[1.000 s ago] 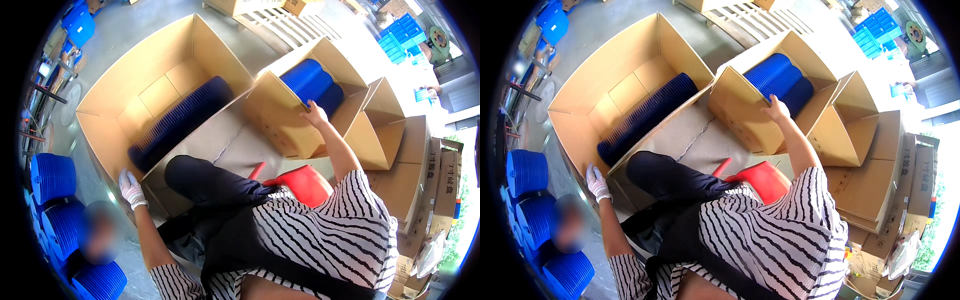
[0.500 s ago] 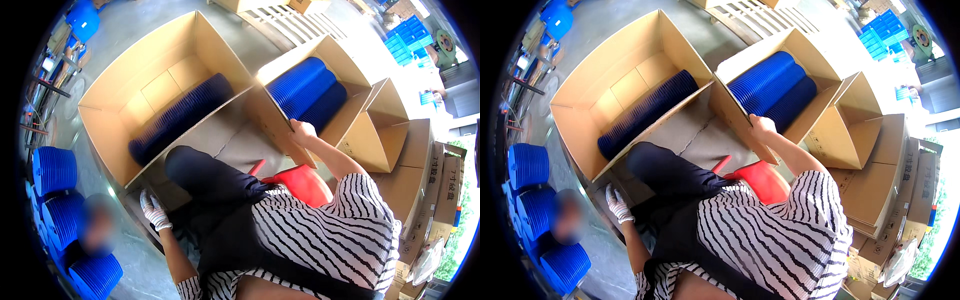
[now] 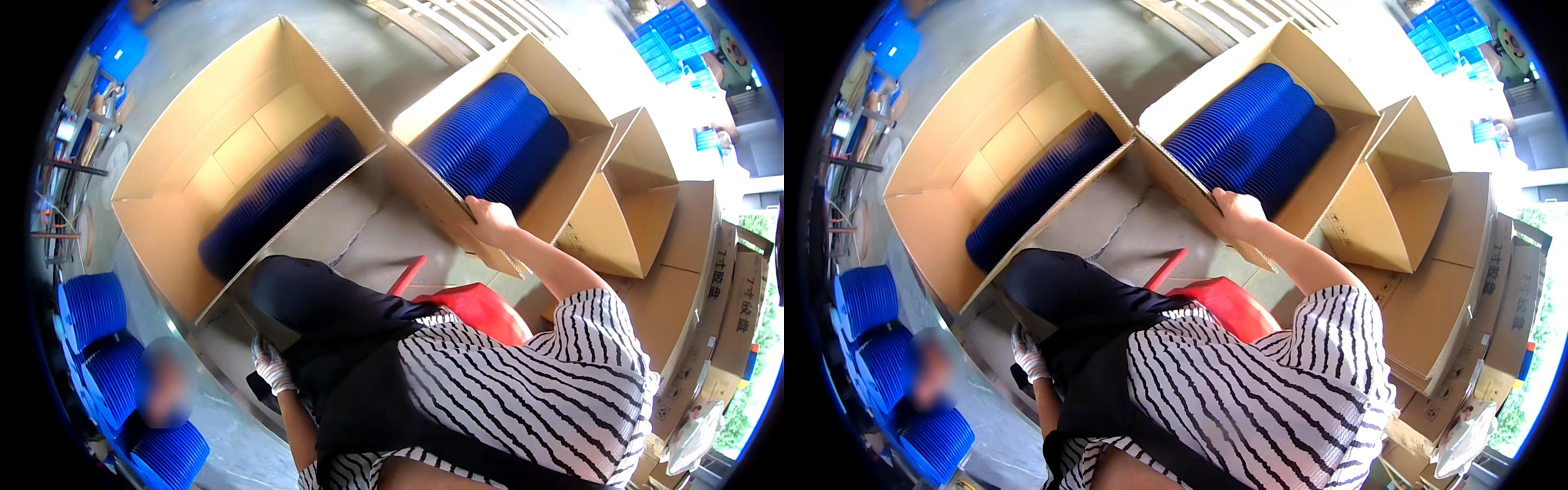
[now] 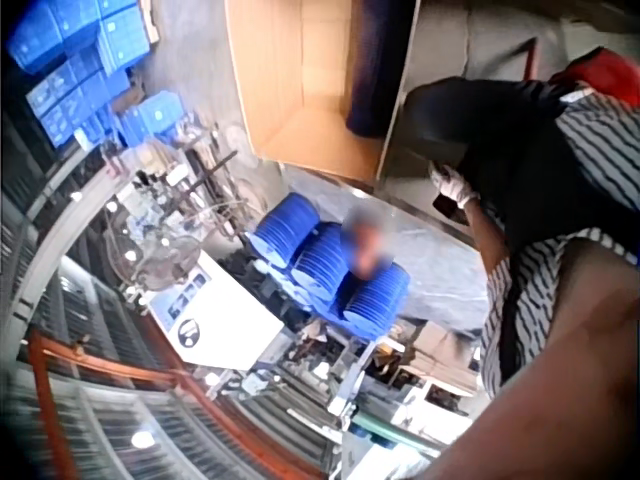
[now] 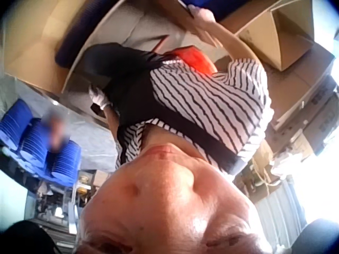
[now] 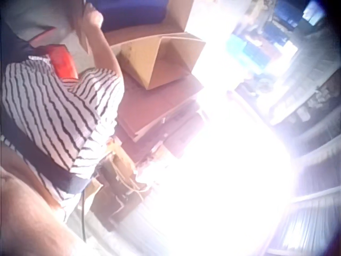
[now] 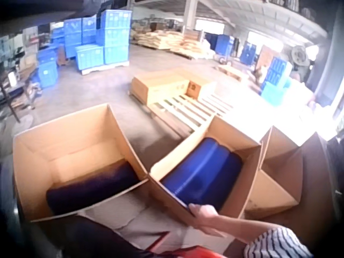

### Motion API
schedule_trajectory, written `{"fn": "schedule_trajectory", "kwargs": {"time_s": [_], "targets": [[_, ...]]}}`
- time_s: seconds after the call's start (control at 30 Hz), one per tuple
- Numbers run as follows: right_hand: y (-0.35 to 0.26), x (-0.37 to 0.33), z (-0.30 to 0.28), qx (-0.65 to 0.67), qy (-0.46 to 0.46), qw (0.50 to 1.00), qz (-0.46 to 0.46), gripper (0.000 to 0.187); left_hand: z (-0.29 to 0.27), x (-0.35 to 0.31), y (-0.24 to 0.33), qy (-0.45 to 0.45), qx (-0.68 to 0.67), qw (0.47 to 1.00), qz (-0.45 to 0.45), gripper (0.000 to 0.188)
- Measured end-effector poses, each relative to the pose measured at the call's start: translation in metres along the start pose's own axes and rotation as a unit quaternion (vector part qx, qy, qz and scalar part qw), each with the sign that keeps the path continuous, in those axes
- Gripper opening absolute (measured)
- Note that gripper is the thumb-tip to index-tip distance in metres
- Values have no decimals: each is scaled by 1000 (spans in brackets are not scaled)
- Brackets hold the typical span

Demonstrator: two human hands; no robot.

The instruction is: The person stacks blue plastic lids and places them into a cardboard box. They use a handheld scanner to scan the lids and a squeeze bottle to apply liquid to a cloth, which is then used to wipe the table surface.

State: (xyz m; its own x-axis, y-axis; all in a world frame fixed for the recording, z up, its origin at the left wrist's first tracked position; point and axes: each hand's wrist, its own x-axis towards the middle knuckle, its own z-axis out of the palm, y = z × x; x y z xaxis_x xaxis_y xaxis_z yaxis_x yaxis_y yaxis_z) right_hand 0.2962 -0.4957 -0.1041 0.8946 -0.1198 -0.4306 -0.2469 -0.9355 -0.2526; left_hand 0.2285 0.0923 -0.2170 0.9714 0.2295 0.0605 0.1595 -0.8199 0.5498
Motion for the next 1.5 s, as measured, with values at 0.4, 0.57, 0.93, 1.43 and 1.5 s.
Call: {"fn": "schedule_trajectory", "kwargs": {"time_s": [0.4,0.57,0.93,1.43,1.5], "targets": [[88,116,11,544,81,819,165,41,13,8,50,-83,60,991,89,35],[101,193,36,209,183,953,125,17,-1,-13,35,-106,9,993,-50,33],[61,247,74,-122,86,983,103,17,-12,-54,13,-135,-8,981,-141,34],[47,249,45,-165,6,982,96,19,-14,-56,26,-147,30,984,-91,30],[45,247,44,-170,-15,980,103,19,-14,-57,16,-136,34,987,-72,29]]}}
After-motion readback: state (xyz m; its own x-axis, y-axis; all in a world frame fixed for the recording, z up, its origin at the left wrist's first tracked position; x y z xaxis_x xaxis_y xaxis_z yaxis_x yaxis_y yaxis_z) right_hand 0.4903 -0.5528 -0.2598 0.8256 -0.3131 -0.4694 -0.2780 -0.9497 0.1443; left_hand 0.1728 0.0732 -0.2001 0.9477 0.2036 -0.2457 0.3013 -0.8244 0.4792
